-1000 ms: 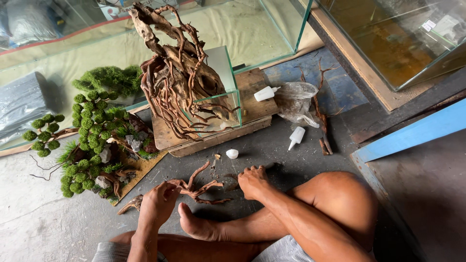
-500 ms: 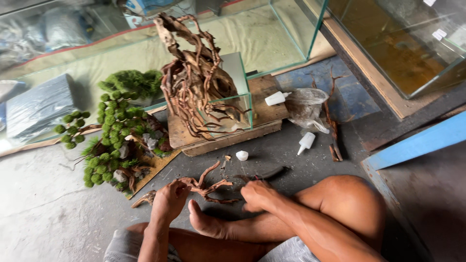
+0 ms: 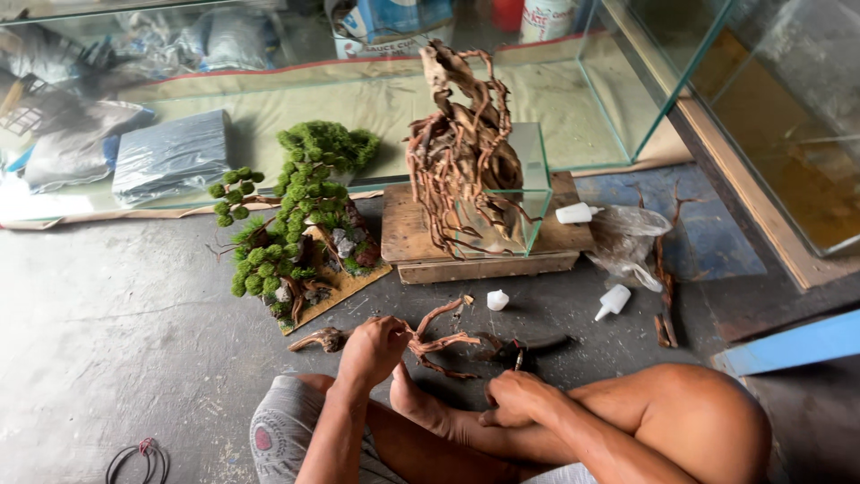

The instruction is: The person is assembling a driftwood structure inside a glass tank. They pick up small pieces of driftwood, apply glue, and attach them to a larger central piece of wood. The person works methodically, adding branches to create a complex, root-like appearance.

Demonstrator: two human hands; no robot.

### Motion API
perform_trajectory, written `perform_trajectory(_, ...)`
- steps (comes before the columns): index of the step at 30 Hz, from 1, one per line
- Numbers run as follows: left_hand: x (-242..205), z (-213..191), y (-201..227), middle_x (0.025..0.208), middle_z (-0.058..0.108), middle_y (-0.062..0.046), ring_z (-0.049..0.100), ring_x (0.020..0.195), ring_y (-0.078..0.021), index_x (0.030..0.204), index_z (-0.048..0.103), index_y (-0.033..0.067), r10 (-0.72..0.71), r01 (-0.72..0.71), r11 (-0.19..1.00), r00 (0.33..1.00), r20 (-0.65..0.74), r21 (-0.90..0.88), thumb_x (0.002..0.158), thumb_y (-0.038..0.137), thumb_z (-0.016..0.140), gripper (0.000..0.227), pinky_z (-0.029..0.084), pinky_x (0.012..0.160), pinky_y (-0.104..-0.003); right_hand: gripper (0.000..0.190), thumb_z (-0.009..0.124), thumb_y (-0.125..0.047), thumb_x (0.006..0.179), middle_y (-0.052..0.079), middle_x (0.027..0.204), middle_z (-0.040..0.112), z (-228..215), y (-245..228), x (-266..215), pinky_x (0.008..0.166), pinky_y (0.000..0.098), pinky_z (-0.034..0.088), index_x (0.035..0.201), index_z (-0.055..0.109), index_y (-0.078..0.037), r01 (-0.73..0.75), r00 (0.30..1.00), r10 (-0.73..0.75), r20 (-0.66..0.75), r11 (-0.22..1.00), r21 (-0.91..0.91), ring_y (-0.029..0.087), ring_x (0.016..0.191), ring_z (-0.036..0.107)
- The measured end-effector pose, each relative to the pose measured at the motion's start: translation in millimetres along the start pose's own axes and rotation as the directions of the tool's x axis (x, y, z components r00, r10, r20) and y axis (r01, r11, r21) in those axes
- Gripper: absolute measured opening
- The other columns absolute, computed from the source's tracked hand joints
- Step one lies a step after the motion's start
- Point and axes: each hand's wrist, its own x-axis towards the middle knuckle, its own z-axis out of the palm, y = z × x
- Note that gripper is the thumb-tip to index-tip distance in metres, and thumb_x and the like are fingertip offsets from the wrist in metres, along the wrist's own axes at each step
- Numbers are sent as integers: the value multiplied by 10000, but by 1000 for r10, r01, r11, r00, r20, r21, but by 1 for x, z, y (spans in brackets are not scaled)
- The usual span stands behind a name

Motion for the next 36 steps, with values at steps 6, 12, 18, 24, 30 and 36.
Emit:
perform_trajectory(6, 6, 1, -1, 868, 773, -96, 719, 808, -349, 875, 745, 106, 45, -45, 999, 999, 2, -15, 950, 297, 678, 216, 530, 707, -478, 620, 655, -729, 941, 148, 1202, 666, 56, -26, 36, 874, 531, 518, 1192, 635, -163, 94, 986, -94, -140, 996, -7, 417, 1074, 659)
perform_trajectory(12, 11, 11, -11, 789, 723, -131, 678, 746, -395, 788, 653, 72, 95, -95, 995, 995, -23, -22, 950, 303, 684, 284, 495, 635, -514, 672, 525, -806, 844, 125, 1145, 731, 21, -89, 24, 907, 490, 506, 964, 652, -157, -153, 980, 173, -95, 971, 182, 387, 1133, 673)
perform_trajectory(18, 12, 8, -12, 836, 737, -83, 694, 796, -348, 830, 668, 104, 99, -100, 992, 995, -15, -82, 948, 315, 704, 245, 504, 668, -478, 535, 758, -719, 710, 0, 976, 748, 52, -63, 49, 711, 370, 460, 877, 655, -221, -134, 972, 182, -151, 949, 284, 193, 902, 703)
perform_trajectory(24, 7, 4, -9, 818, 715, -129, 676, 775, -398, 806, 647, 72, 111, -113, 989, 994, -23, -96, 939, 294, 671, 260, 491, 648, -512, 518, 733, -497, 696, 22, 1184, 629, 62, -40, 53, 844, 343, 473, 1149, 658, -257, 0, 997, 20, -77, 968, 252, 210, 1070, 644)
perform_trajectory(30, 3, -2, -6, 887, 727, -112, 689, 808, -367, 885, 679, 99, 83, -80, 989, 996, 19, -122, 951, 351, 696, 261, 511, 684, -490, 531, 597, -696, 822, 11, 1158, 695, 26, -88, 16, 859, 346, 467, 1042, 681, -220, -193, 975, 217, -55, 939, 284, 203, 1070, 670)
perform_trajectory(36, 4, -1, -6, 962, 746, -115, 704, 861, -406, 1024, 719, 110, 63, -58, 995, 996, 59, -85, 966, 387, 676, 286, 536, 713, -526, 469, 719, -540, 748, 15, 1206, 675, 69, -53, 53, 864, 376, 483, 1101, 648, -240, -94, 981, 132, -144, 966, 243, 235, 1084, 667)
